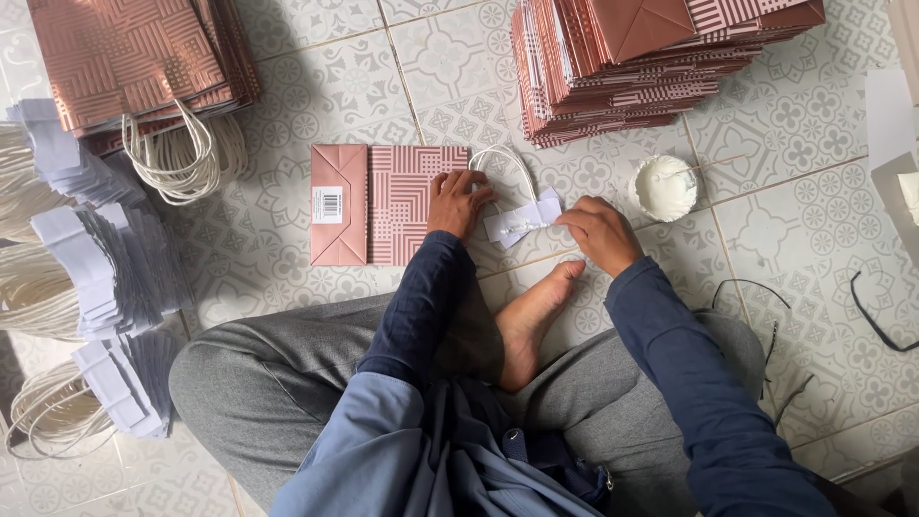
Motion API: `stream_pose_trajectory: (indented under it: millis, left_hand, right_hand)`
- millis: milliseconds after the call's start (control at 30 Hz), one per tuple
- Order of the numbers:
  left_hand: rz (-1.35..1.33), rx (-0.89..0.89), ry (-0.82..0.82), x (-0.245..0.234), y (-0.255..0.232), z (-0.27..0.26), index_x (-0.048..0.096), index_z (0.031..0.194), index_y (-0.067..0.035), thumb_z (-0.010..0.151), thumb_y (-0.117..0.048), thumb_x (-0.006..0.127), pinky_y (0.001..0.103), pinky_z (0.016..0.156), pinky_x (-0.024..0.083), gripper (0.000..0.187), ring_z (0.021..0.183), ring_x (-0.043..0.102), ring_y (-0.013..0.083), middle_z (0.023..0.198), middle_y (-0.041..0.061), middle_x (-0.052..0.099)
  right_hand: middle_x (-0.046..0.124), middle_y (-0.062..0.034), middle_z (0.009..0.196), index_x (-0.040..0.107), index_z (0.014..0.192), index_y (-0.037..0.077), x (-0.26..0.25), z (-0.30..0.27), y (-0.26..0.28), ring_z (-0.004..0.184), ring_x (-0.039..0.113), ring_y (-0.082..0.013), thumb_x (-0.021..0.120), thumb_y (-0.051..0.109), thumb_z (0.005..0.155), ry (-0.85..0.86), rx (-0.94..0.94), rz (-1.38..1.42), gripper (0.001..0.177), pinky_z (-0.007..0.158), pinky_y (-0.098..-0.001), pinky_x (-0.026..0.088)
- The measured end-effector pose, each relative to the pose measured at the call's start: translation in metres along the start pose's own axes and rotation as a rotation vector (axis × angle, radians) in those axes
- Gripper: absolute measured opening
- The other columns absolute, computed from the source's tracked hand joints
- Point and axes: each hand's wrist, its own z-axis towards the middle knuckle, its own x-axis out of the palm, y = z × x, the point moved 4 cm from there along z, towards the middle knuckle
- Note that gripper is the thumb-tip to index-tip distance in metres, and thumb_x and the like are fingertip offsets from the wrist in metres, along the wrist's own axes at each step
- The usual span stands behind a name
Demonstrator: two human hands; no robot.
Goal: Manually assembling paper gift bags by gluing cord handles onto them using paper strips and adhesive.
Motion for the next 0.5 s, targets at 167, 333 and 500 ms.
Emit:
stream_pose_trajectory:
  millis: [167, 333, 500]
  left_hand:
    - [-0.002, 0.009, 0.012, -0.003, -0.003, 0.0, 0.069, 0.085, -0.036, 0.095, -0.042, 0.06, 0.042, 0.105, 0.038, 0.015, 0.113, 0.057, 0.0141, 0.107, -0.012, 0.058]
    - [0.021, 0.015, -0.005, 0.004, -0.001, 0.001, 0.068, 0.085, -0.037, 0.095, -0.044, 0.059, 0.042, 0.105, 0.037, 0.016, 0.113, 0.056, 0.0134, 0.108, -0.013, 0.058]
    - [0.024, 0.017, -0.014, 0.001, -0.003, 0.003, 0.069, 0.083, -0.035, 0.096, -0.043, 0.058, 0.043, 0.105, 0.037, 0.018, 0.11, 0.056, 0.0141, 0.105, -0.012, 0.057]
  right_hand:
    - [0.065, -0.0093, 0.091, 0.079, 0.099, 0.018, -0.007, -0.028, -0.025, 0.088, 0.068, -0.0315, 0.068, 0.008, 0.091, -0.027, 0.099, -0.087, 0.017, 0.08, -0.0412, 0.058]
    - [0.064, -0.0056, 0.094, 0.08, 0.103, 0.022, -0.032, -0.032, -0.022, 0.088, 0.067, -0.0266, 0.07, 0.012, 0.09, -0.09, 0.171, -0.148, 0.019, 0.08, -0.0382, 0.058]
    - [0.063, -0.0086, 0.089, 0.081, 0.1, 0.021, -0.014, -0.006, 0.03, 0.09, 0.068, -0.032, 0.069, 0.012, 0.086, -0.073, 0.13, 0.012, 0.021, 0.082, -0.0418, 0.058]
